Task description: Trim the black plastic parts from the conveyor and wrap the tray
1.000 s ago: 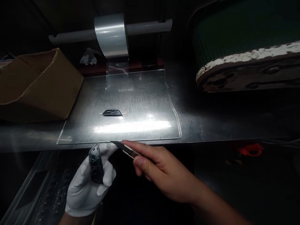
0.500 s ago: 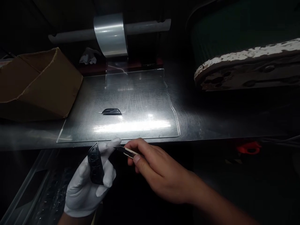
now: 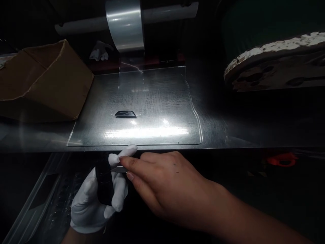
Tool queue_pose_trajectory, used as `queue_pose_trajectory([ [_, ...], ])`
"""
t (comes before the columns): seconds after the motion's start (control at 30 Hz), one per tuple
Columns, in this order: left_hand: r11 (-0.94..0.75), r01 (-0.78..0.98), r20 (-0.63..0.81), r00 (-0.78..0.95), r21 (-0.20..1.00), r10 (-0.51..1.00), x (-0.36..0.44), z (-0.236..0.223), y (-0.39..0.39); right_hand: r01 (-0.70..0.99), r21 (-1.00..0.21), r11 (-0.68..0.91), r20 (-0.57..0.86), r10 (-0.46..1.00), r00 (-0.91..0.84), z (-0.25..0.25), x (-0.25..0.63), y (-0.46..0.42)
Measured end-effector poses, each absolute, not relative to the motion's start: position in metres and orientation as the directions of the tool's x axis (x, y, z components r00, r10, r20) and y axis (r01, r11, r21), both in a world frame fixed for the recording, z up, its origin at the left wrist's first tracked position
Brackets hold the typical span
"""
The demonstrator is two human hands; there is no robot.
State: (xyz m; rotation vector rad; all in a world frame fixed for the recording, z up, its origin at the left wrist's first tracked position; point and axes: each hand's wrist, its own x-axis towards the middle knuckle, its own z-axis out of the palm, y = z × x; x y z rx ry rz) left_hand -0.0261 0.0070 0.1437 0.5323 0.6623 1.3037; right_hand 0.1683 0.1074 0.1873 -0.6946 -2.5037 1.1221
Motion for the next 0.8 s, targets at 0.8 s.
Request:
queue_pose_trajectory([
  [0.8,0.246,-0.765,-0.186,0.166,0.595,0.968,-0.022,0.142,0.008,0.249,-0.772,0.584,0.006,0.399,-0.917,0.196,0.180,0.113],
])
